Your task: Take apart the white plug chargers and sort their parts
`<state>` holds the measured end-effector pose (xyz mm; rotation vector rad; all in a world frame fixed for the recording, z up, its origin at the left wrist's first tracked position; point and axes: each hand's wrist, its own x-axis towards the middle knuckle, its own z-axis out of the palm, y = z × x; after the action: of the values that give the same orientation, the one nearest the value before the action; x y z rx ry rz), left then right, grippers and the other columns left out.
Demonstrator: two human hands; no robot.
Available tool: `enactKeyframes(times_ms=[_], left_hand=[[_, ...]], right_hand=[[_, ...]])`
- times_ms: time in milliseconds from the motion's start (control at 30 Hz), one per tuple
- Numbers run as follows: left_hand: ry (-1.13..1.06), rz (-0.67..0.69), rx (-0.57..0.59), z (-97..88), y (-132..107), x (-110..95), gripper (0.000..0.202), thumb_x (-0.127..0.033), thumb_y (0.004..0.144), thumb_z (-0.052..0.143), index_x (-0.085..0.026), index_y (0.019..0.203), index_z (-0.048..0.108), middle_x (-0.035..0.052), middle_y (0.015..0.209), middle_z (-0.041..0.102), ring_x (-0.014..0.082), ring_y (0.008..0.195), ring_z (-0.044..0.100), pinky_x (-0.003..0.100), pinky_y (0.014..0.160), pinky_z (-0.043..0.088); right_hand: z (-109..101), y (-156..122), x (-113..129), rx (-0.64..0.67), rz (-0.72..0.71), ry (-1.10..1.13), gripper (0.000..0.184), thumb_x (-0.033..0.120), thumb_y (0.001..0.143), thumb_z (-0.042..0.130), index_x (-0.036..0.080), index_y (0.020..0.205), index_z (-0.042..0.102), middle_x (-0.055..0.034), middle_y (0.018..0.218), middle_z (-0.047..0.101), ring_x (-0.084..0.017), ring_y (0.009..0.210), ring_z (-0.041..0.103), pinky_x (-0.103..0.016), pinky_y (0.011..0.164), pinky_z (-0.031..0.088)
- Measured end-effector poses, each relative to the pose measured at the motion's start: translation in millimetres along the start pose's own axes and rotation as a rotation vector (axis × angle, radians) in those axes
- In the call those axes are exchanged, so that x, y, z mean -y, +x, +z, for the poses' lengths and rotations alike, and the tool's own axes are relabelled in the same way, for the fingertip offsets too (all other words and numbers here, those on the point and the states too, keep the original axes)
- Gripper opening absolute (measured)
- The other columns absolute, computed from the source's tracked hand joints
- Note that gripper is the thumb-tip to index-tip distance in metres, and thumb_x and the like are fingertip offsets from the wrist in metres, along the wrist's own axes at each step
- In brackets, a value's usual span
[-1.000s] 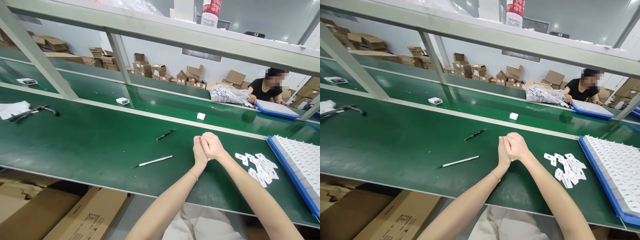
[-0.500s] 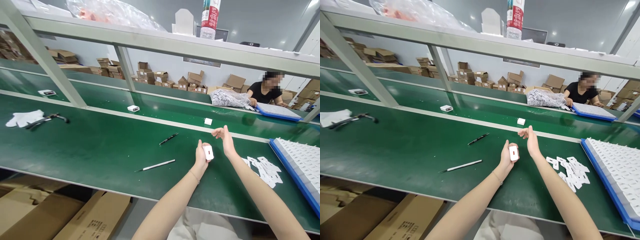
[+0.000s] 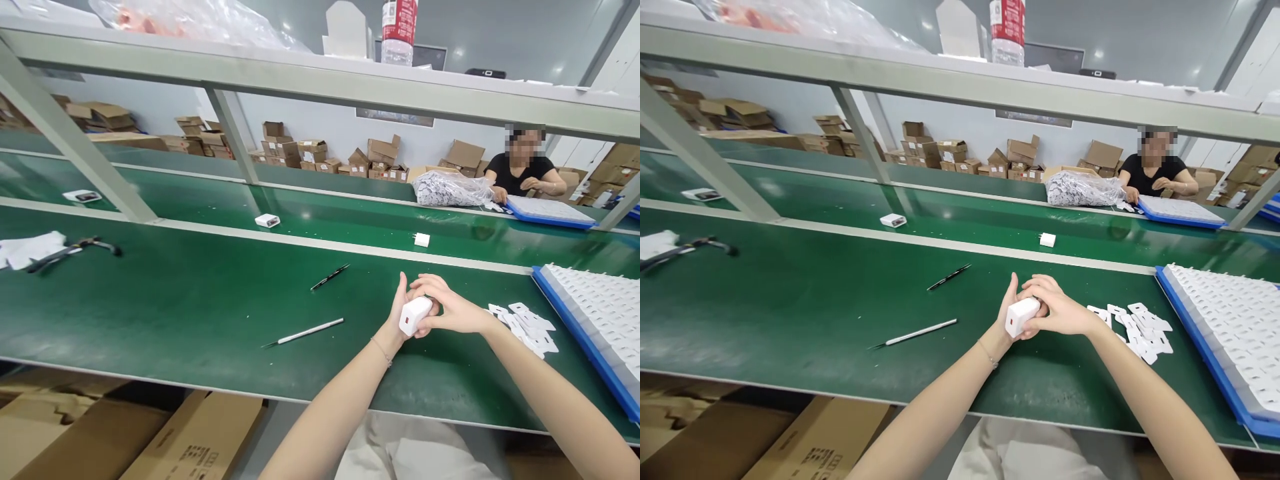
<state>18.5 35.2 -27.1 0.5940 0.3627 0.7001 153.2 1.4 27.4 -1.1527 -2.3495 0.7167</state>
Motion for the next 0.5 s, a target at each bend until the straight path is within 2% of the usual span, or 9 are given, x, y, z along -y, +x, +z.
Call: enactKeyframes(times_ms=[100, 167, 233, 367, 500], left_hand=[[0.005, 0.147, -0.101, 2.9, 3, -1, 0.068, -0.075, 0.082, 0.030, -0.014, 0.084, 0.059, 0.0096, 0.066, 0.063, 0.0204, 0.050, 0.061, 0.029, 0.043, 0.048], [0.012, 0.285, -0.198, 8.0, 5, -2, 0.061, -0.070, 0.085, 0.030, -0.015, 0.088, 0.057, 0.0103, 0.077, 0.066, 0.0206, 0.064, 0.064, 0.030, 0.056, 0.052], [0.028, 0.403, -0.287, 18.4, 7, -1, 0.056, -0.066, 0.087, 0.032, -0.015, 0.087, 0.056, 0.0105, 0.083, 0.066, 0.0179, 0.069, 0.063, 0.027, 0.063, 0.051], [0.060, 0.525, -0.362, 57.6, 21, 6, 0.047, -0.061, 0.086, 0.040, -0.016, 0.081, 0.055, 0.0063, 0.081, 0.064, 0.0141, 0.069, 0.060, 0.023, 0.064, 0.047], [0.108, 0.520, -0.356, 100.2, 38, 16, 0.044, -0.058, 0.082, 0.046, -0.017, 0.074, 0.057, 0.0047, 0.081, 0.062, 0.0128, 0.069, 0.058, 0.022, 0.064, 0.046]], right_hand=[[-7, -14, 10, -0.067, -0.012, -0.011, 0.026, 0.035, 0.080, 0.067, 0.026, 0.104, 0.058, -0.0051, 0.116, 0.059, -0.025, 0.119, 0.046, -0.039, 0.096, 0.040], [-15, -27, 13, -0.121, 0.043, -0.059, 0.025, 0.035, 0.084, 0.063, 0.026, 0.106, 0.057, -0.0038, 0.107, 0.062, -0.022, 0.099, 0.057, -0.034, 0.083, 0.045], [-24, -40, 16, -0.159, 0.094, -0.123, 0.023, 0.034, 0.084, 0.063, 0.025, 0.103, 0.057, -0.0021, 0.100, 0.063, -0.018, 0.082, 0.059, -0.029, 0.070, 0.045], [-34, -63, 21, -0.226, 0.078, -0.182, 0.019, 0.030, 0.080, 0.068, 0.022, 0.093, 0.056, -0.0002, 0.089, 0.062, -0.015, 0.071, 0.057, -0.024, 0.059, 0.041], [-50, -85, 24, -0.317, 0.025, -0.284, 0.021, 0.031, 0.081, 0.068, 0.021, 0.092, 0.054, -0.0003, 0.086, 0.060, -0.015, 0.074, 0.057, -0.023, 0.060, 0.040]])
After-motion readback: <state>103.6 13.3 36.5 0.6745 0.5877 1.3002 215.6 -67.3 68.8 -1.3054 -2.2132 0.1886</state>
